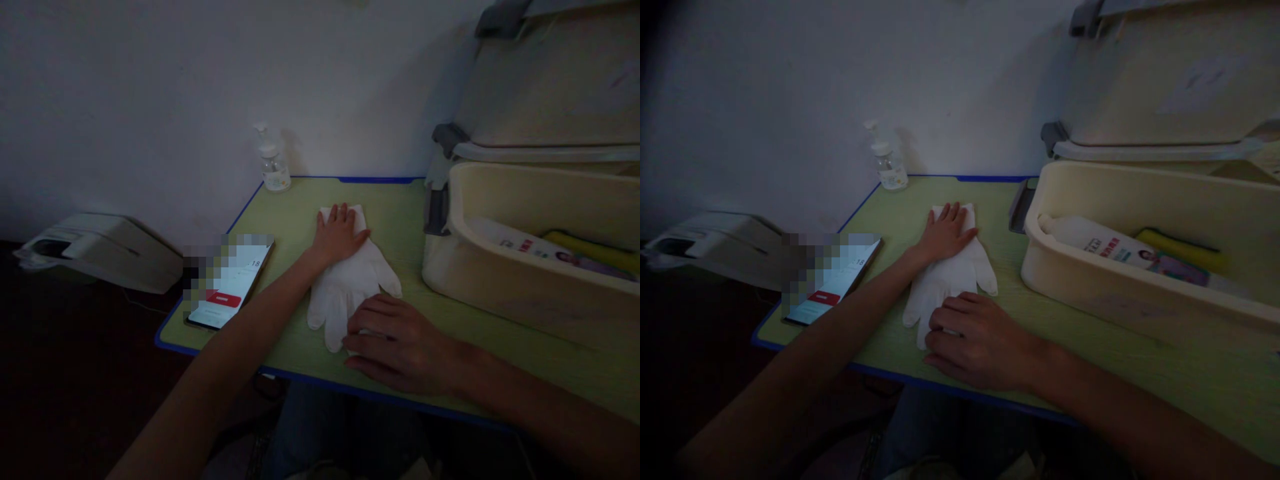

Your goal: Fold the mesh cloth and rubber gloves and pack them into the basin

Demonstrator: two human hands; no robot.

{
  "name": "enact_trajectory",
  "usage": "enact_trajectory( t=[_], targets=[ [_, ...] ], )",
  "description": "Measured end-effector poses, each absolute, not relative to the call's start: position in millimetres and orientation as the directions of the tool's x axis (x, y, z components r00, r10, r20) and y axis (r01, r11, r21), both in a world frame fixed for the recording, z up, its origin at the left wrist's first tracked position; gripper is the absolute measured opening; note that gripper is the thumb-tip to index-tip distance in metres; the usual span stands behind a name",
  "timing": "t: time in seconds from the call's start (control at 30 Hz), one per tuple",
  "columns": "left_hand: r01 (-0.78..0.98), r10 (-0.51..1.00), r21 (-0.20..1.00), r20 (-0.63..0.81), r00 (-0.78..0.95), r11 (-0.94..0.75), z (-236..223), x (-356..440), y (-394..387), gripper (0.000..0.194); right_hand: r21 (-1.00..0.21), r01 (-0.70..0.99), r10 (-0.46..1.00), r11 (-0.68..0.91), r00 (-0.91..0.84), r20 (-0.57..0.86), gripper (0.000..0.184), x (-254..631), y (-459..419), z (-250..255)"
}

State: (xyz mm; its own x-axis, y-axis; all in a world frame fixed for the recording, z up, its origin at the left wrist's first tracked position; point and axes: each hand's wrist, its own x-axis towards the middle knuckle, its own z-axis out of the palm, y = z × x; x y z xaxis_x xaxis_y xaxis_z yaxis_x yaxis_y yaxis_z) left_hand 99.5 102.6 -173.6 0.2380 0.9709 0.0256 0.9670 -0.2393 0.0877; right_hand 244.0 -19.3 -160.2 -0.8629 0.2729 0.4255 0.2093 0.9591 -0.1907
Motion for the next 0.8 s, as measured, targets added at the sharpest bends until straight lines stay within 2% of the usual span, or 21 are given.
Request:
enact_trajectory(
  t=[0.1,0.2,0.37,0.63,0.8],
  targets=[
    [0.968,0.972,0.085,0.030,0.234,-0.236,-173.5,99.5,102.9,0.066,-0.225,0.333,0.396,0.916,-0.843,0.365,0.021,236.0,-25.0,-163.3],
    [0.967,0.971,0.089,0.031,0.236,-0.238,-172.8,99.8,101.7,0.066,-0.216,0.378,0.431,0.900,-0.845,0.316,0.020,228.8,-28.3,-166.7],
    [0.967,0.971,0.091,0.036,0.238,-0.240,-172.7,100.3,99.8,0.065,-0.185,0.372,0.415,0.910,-0.839,0.352,0.014,223.5,-30.9,-168.5],
    [0.965,0.971,0.107,0.038,0.235,-0.237,-173.2,100.0,102.1,0.066,-0.069,0.316,0.311,0.946,-0.828,0.467,0.020,219.5,-33.1,-170.4],
    [0.964,0.971,0.113,0.032,0.237,-0.239,-172.9,100.0,102.7,0.067,-0.044,0.268,0.257,0.963,-0.846,0.467,0.026,220.7,-34.4,-169.5]
  ],
)
